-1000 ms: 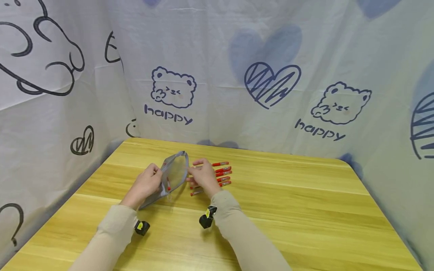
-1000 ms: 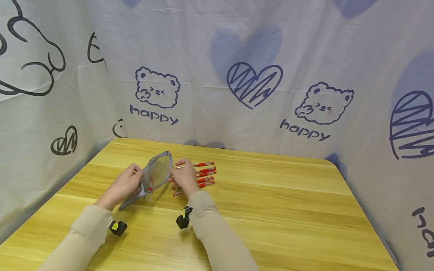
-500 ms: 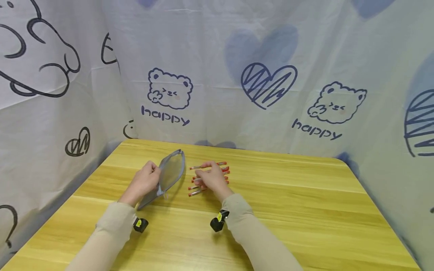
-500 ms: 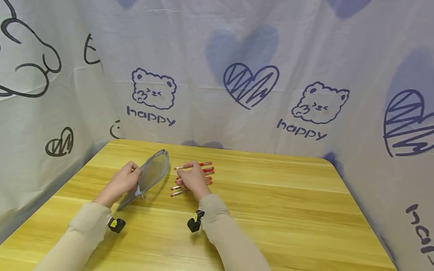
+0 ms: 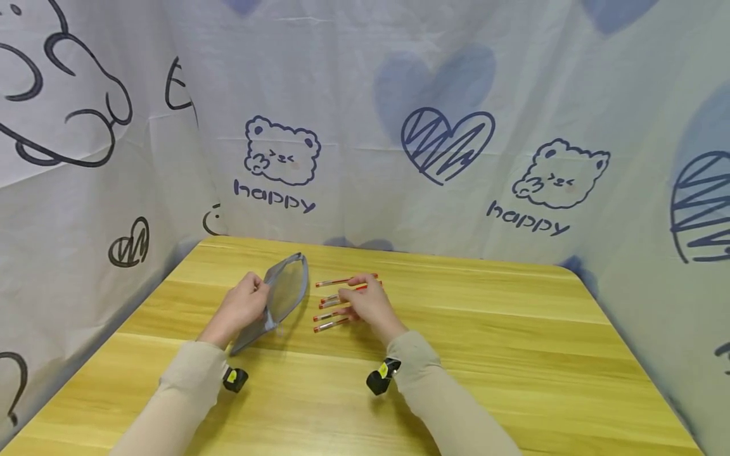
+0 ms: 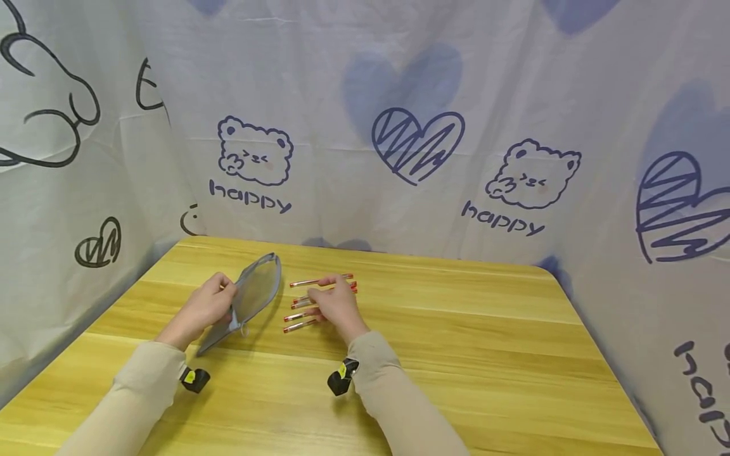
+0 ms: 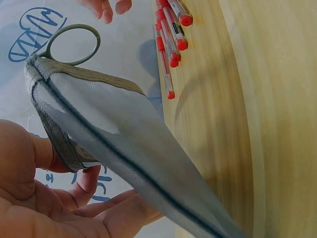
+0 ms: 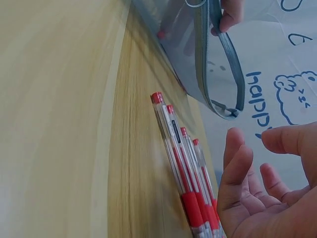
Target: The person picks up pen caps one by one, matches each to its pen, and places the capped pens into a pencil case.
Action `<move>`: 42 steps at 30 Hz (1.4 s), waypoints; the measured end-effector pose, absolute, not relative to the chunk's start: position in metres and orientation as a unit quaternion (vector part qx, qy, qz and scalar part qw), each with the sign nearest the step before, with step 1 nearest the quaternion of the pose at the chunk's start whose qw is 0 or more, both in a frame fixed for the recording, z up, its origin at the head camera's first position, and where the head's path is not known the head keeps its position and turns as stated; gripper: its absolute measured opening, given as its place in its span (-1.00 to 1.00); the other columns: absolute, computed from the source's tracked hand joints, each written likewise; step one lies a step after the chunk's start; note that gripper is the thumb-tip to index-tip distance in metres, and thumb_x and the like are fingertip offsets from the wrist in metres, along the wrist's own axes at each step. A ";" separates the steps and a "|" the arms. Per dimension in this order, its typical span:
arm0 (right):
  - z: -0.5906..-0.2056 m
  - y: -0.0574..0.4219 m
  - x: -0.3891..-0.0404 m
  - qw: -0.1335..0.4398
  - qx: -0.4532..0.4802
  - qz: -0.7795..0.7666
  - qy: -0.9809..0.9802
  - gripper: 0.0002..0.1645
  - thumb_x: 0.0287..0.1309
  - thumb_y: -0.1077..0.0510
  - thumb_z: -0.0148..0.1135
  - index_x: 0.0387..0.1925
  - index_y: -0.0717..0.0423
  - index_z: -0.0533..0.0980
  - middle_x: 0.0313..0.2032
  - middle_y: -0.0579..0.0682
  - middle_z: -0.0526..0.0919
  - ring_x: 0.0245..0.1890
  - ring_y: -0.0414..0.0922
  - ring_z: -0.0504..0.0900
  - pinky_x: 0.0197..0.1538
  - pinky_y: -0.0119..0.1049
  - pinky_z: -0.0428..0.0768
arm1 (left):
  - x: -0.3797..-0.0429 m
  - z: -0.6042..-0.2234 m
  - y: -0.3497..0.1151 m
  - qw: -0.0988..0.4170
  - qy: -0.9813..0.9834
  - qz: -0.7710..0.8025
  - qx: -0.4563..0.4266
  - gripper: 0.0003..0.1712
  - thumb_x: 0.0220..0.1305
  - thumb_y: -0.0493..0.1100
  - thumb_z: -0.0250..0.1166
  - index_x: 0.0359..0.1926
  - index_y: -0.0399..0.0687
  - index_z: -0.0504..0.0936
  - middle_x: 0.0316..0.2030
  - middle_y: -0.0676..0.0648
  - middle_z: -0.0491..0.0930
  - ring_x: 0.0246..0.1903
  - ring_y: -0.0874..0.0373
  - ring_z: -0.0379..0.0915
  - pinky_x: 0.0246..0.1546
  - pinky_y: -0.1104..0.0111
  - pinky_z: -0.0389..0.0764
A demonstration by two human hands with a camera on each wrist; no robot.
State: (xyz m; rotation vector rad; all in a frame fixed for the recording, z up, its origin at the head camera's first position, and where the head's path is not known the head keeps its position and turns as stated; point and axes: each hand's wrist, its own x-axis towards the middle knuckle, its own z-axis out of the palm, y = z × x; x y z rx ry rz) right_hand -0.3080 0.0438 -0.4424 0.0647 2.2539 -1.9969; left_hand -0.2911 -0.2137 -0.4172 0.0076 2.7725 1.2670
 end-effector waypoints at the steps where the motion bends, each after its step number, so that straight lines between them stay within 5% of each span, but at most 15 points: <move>1: -0.443 0.045 -0.308 0.066 0.023 -0.661 0.747 -0.58 0.48 0.19 0.29 0.22 0.24 0.39 -0.01 0.34 0.73 -0.52 -0.21 0.73 -0.54 -0.47 0.53 | -0.291 -0.417 -0.214 0.047 0.908 0.415 0.003 -0.68 0.67 -0.05 -0.20 0.03 -0.19 0.35 -0.38 -0.12 0.47 -0.39 0.05 0.48 -0.29 0.27 0.49; 10: -0.446 0.057 -0.304 0.081 0.042 -0.669 0.738 -0.48 0.49 0.15 0.31 0.31 0.27 0.38 -0.09 0.23 0.71 -0.55 -0.24 0.69 -0.51 -0.46 0.52 | -0.291 -0.420 -0.216 0.046 0.903 0.427 0.006 -0.68 0.66 -0.07 -0.21 0.03 -0.21 0.35 -0.33 -0.14 0.45 -0.39 0.03 0.49 -0.33 0.27 0.51; 42: -0.465 0.087 -0.293 0.135 0.040 -0.645 0.751 -0.72 0.57 0.13 0.21 0.13 0.22 0.50 -0.24 0.14 0.79 -0.53 -0.26 0.75 -0.54 -0.52 0.52 | -0.292 -0.424 -0.215 0.046 0.895 0.443 0.014 -0.71 0.67 -0.08 -0.19 -0.02 -0.20 0.35 -0.42 -0.07 0.40 -0.44 0.06 0.47 -0.33 0.25 0.56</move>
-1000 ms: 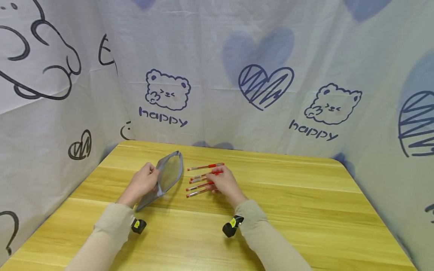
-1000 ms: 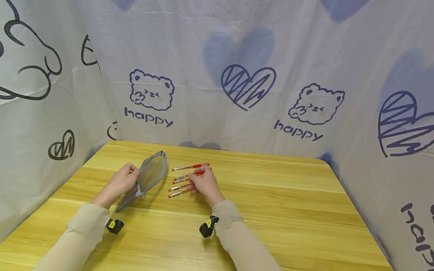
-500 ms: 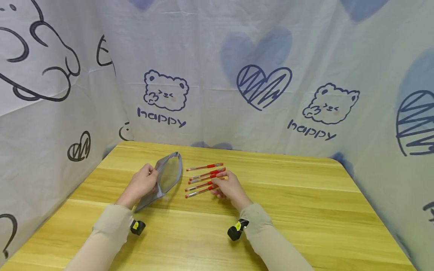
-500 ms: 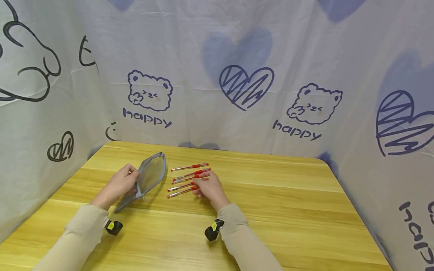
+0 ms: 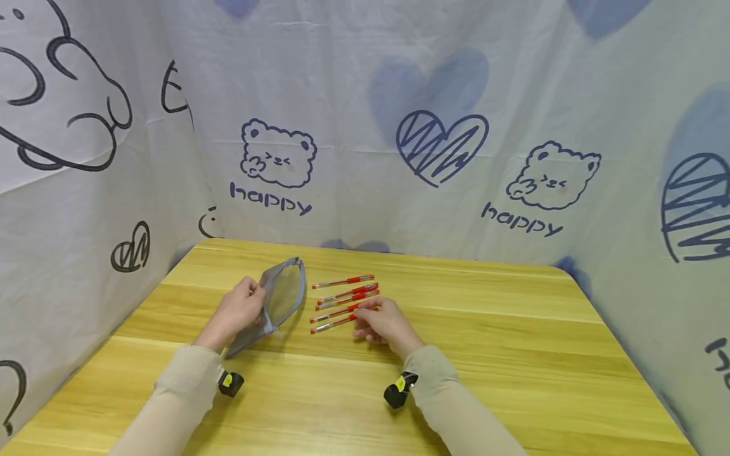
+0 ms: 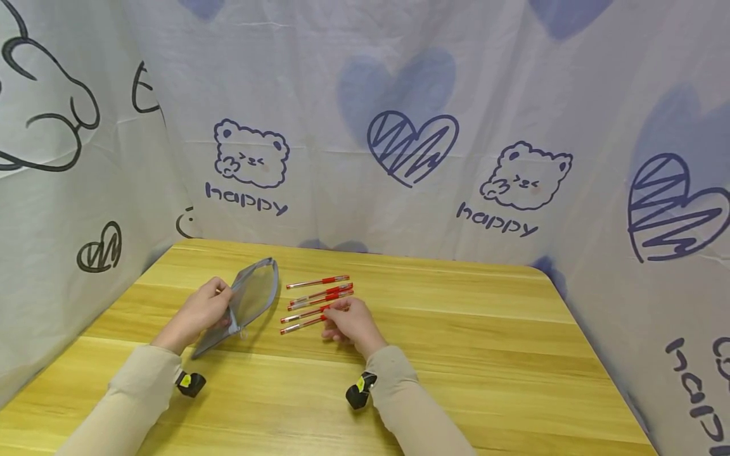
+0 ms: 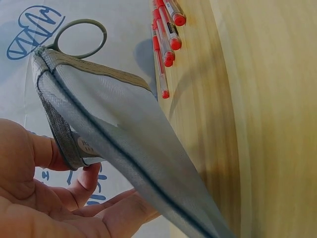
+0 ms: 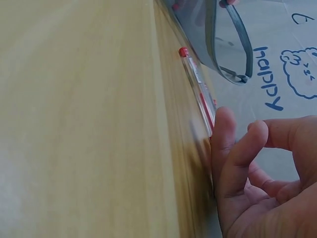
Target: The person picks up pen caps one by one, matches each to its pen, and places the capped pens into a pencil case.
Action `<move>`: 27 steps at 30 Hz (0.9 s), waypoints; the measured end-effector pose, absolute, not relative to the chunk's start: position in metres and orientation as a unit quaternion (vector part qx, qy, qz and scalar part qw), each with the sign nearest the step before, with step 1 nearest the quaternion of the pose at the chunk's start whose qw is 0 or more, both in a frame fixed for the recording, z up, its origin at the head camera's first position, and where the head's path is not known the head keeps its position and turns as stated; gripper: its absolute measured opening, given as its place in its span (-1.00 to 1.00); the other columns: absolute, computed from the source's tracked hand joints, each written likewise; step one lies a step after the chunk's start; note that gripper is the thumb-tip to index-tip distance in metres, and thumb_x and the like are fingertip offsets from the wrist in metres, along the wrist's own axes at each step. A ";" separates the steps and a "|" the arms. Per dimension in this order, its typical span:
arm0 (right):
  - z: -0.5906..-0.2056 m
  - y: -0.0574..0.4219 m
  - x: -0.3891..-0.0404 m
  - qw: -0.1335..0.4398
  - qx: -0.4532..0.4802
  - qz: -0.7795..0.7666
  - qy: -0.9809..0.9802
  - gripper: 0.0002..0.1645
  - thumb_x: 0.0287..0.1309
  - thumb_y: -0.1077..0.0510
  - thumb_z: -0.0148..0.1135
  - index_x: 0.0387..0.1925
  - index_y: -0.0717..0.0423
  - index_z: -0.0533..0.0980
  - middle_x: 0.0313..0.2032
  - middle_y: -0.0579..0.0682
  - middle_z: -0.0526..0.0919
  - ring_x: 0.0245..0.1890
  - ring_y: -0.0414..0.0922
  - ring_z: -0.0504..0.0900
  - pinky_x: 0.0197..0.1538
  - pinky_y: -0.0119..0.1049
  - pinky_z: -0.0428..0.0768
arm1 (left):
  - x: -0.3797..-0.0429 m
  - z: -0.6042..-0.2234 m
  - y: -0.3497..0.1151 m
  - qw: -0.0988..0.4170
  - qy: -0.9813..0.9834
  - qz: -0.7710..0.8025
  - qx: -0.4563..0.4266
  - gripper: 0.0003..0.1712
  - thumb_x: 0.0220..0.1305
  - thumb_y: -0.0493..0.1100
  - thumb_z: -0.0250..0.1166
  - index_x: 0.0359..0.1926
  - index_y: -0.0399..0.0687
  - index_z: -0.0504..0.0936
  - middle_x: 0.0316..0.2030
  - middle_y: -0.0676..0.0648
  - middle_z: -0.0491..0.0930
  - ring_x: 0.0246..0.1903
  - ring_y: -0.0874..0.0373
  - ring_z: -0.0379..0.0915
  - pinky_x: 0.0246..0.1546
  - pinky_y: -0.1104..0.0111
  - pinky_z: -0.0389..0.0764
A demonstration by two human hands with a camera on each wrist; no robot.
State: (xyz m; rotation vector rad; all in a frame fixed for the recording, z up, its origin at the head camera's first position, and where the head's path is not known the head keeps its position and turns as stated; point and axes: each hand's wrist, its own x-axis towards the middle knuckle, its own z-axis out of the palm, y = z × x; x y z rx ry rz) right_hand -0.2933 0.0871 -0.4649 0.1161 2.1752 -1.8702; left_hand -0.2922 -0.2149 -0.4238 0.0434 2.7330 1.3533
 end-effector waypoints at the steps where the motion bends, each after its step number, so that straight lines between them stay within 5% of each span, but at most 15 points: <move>1: -0.465 0.087 -0.293 0.136 0.039 -0.646 0.750 -0.72 0.57 0.14 0.20 0.13 0.23 0.50 -0.26 0.12 0.78 -0.53 -0.26 0.75 -0.54 -0.52 0.53 | -0.292 -0.424 -0.215 0.046 0.895 0.443 0.015 -0.71 0.67 -0.08 -0.19 -0.02 -0.21 0.35 -0.43 -0.06 0.40 -0.45 0.06 0.47 -0.34 0.25 0.55; 27: -0.468 0.085 -0.309 0.080 0.054 -0.566 0.819 -0.77 0.40 0.23 0.36 -0.02 0.32 0.64 -0.34 0.11 0.81 -0.63 -0.29 0.65 -0.61 -0.49 0.52 | -0.294 -0.425 -0.215 0.049 0.895 0.444 0.012 -0.67 0.70 -0.07 -0.19 0.05 -0.24 0.37 -0.40 -0.07 0.39 -0.46 0.09 0.44 -0.34 0.27 0.54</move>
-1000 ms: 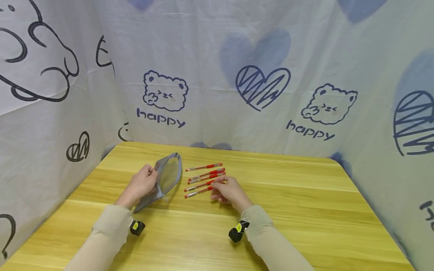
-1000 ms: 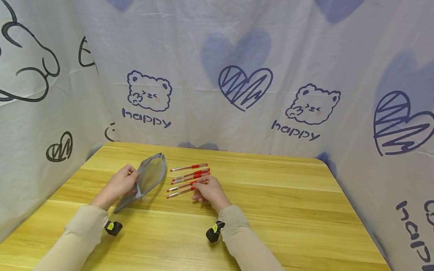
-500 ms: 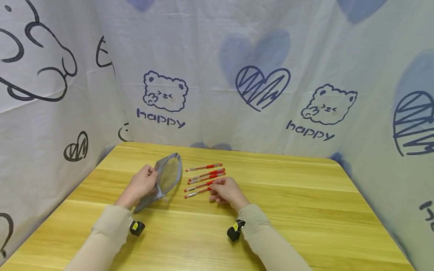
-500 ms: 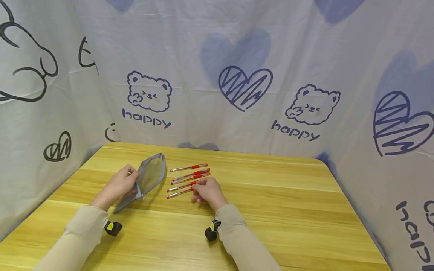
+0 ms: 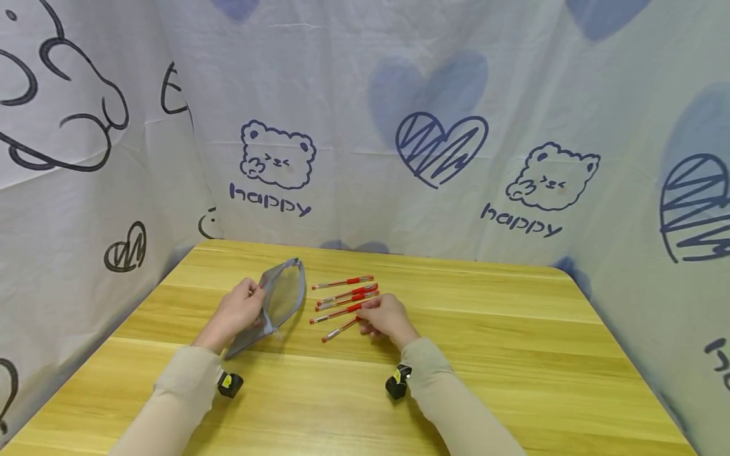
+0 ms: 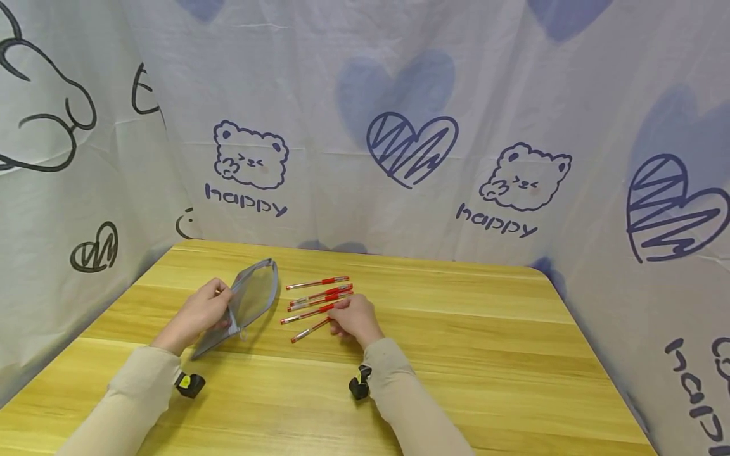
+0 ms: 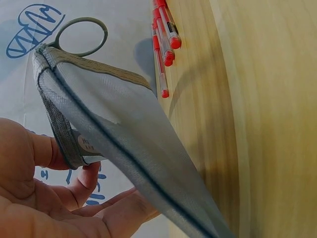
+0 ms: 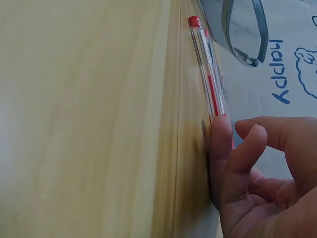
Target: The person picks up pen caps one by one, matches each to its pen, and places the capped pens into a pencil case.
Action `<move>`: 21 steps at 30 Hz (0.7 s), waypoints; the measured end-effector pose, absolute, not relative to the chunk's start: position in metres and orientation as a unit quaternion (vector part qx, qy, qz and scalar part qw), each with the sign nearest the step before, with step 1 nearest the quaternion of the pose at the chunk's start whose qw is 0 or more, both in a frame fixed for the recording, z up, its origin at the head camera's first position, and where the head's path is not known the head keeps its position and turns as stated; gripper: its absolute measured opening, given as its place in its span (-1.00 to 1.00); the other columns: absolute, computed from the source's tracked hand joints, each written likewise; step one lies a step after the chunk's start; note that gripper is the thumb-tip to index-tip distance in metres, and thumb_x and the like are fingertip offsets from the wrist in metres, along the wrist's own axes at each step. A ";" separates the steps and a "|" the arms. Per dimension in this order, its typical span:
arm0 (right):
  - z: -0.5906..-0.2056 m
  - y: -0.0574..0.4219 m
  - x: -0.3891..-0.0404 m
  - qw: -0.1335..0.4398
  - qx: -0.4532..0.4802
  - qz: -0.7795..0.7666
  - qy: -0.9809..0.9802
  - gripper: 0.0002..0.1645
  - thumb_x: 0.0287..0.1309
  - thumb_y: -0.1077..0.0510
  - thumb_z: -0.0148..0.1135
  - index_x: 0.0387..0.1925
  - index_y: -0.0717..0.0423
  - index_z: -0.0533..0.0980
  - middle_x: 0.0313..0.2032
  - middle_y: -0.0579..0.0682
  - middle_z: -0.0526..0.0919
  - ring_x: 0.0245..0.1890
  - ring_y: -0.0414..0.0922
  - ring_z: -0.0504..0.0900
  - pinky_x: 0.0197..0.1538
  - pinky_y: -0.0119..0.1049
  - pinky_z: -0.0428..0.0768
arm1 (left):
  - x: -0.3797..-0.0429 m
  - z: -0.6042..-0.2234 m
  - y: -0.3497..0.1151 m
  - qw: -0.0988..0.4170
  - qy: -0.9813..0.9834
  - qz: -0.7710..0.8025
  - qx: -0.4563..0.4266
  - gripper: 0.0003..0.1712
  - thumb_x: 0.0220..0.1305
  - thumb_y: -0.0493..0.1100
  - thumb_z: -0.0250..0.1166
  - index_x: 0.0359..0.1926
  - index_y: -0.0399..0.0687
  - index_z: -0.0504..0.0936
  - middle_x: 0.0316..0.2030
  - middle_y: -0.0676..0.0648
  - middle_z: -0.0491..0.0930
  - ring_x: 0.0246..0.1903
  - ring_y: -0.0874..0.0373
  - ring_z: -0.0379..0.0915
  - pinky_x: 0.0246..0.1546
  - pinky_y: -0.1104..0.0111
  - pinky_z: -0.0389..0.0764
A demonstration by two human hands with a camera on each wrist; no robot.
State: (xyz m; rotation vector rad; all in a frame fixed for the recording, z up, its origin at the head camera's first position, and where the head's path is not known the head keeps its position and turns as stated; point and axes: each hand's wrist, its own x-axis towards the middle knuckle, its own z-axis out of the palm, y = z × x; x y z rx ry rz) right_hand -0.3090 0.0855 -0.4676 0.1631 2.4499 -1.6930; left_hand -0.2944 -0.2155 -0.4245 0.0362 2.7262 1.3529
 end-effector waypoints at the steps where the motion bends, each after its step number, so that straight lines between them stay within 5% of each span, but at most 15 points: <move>1: -0.468 0.087 -0.309 0.077 0.056 -0.561 0.822 -0.78 0.39 0.23 0.37 -0.04 0.31 0.64 -0.35 0.10 0.80 -0.63 -0.29 0.65 -0.61 -0.49 0.52 | -0.295 -0.425 -0.215 0.049 0.895 0.444 0.011 -0.67 0.70 -0.07 -0.19 0.04 -0.23 0.38 -0.41 -0.06 0.40 -0.45 0.09 0.44 -0.35 0.27 0.55; 21: -0.469 0.111 -0.320 0.030 0.072 -0.505 0.860 -0.73 0.19 0.28 0.54 -0.16 0.26 0.59 -0.44 0.08 0.75 -0.64 -0.24 0.64 -0.59 -0.45 0.58 | -0.293 -0.426 -0.216 0.050 0.895 0.444 0.015 -0.65 0.70 -0.06 -0.18 0.07 -0.24 0.39 -0.34 -0.09 0.42 -0.40 0.05 0.51 -0.29 0.24 0.60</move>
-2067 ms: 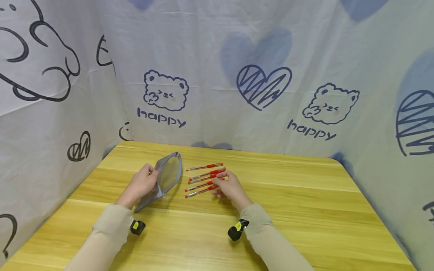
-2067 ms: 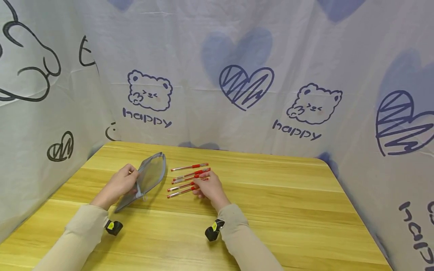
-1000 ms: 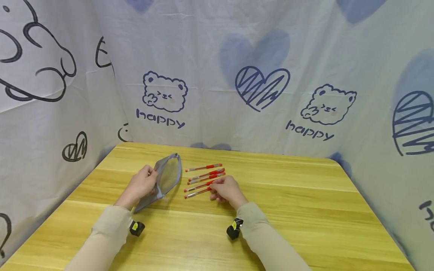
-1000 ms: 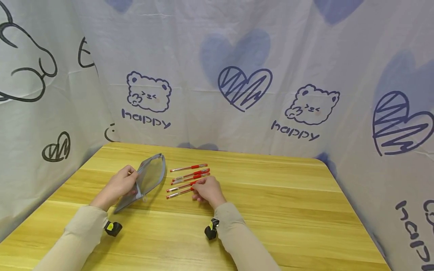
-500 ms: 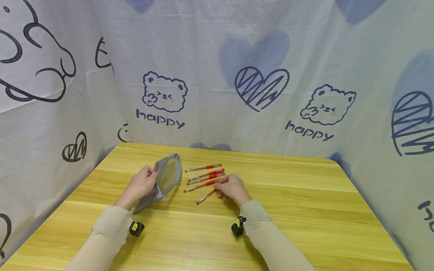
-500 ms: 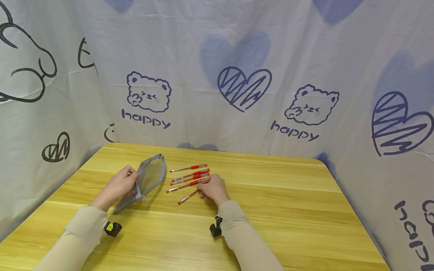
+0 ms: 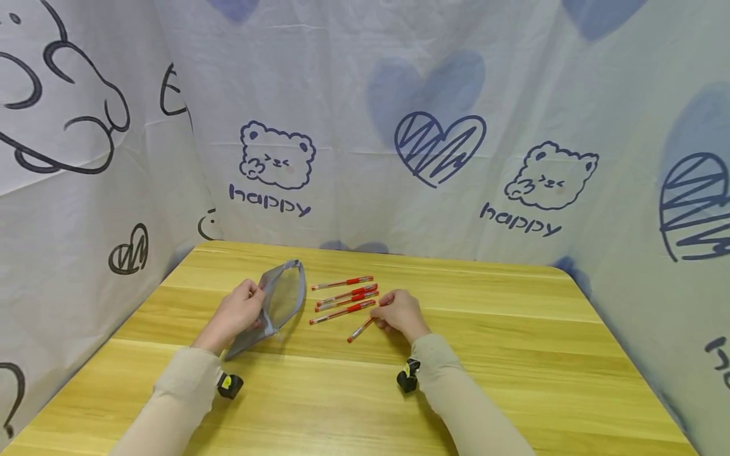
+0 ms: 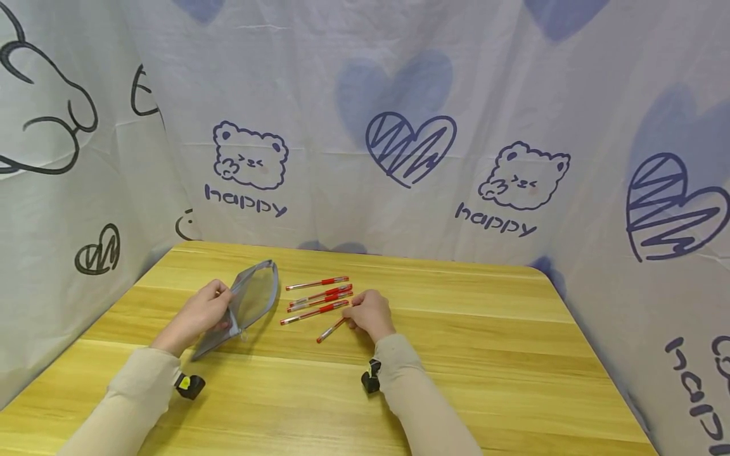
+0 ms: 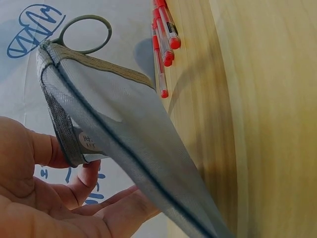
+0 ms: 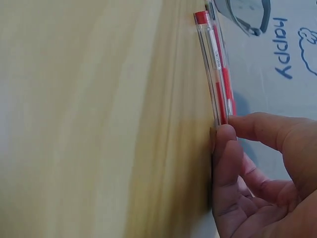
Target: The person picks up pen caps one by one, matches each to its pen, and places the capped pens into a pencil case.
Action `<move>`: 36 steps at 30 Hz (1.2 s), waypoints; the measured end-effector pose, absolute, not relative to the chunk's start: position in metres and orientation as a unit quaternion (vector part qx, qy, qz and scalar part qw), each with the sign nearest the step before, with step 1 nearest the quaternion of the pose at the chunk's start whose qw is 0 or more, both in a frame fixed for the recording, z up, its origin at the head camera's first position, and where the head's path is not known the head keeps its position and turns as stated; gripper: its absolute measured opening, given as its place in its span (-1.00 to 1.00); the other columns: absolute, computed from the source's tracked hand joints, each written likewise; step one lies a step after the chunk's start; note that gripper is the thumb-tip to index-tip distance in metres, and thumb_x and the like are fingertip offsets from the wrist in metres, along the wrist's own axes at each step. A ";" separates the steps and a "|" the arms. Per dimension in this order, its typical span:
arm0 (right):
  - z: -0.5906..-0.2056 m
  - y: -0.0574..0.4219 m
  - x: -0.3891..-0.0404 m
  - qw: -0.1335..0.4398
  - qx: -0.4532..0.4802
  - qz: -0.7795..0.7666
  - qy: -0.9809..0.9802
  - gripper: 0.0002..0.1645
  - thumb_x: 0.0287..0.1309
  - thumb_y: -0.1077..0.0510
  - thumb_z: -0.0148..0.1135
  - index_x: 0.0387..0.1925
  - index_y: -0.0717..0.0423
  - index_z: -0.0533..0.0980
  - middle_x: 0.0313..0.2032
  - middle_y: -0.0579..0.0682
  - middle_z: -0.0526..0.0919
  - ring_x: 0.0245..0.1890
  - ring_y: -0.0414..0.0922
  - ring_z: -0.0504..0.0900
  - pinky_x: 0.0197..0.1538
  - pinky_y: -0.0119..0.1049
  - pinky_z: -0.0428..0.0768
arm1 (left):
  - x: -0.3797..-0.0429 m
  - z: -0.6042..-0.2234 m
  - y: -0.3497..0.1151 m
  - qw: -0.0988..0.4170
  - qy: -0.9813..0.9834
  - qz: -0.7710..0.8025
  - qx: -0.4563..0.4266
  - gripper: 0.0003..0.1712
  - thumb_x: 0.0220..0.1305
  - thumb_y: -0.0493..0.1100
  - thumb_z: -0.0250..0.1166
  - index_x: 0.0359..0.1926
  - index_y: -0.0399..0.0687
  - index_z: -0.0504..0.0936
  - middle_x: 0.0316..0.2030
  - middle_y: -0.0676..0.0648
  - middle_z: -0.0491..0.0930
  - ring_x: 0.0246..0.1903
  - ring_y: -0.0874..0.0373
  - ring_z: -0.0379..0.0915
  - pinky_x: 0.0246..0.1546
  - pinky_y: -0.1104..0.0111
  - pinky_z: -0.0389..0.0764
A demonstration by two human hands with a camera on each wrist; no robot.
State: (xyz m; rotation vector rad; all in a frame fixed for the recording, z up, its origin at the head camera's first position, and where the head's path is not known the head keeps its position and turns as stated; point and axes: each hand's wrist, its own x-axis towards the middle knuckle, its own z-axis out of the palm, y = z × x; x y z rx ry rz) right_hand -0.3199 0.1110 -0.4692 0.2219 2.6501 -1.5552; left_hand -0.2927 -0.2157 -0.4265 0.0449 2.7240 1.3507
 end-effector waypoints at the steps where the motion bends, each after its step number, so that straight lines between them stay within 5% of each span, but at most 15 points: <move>1: -0.469 0.113 -0.320 0.030 0.072 -0.508 0.857 -0.72 0.19 0.29 0.54 -0.15 0.27 0.59 -0.45 0.08 0.75 -0.64 -0.24 0.64 -0.58 -0.44 0.59 | -0.293 -0.427 -0.216 0.049 0.895 0.444 0.015 -0.65 0.70 -0.06 -0.18 0.08 -0.25 0.39 -0.34 -0.10 0.42 -0.40 0.05 0.51 -0.30 0.24 0.60; 36: -0.463 0.136 -0.330 0.009 0.099 -0.461 0.882 -0.51 0.19 0.28 0.56 0.03 0.27 0.47 -0.48 0.10 0.75 -0.58 -0.18 0.68 -0.52 -0.37 0.67 | -0.296 -0.431 -0.217 0.053 0.890 0.453 0.007 -0.65 0.70 -0.04 -0.16 0.08 -0.22 0.41 -0.26 -0.12 0.44 -0.35 0.01 0.56 -0.24 0.24 0.65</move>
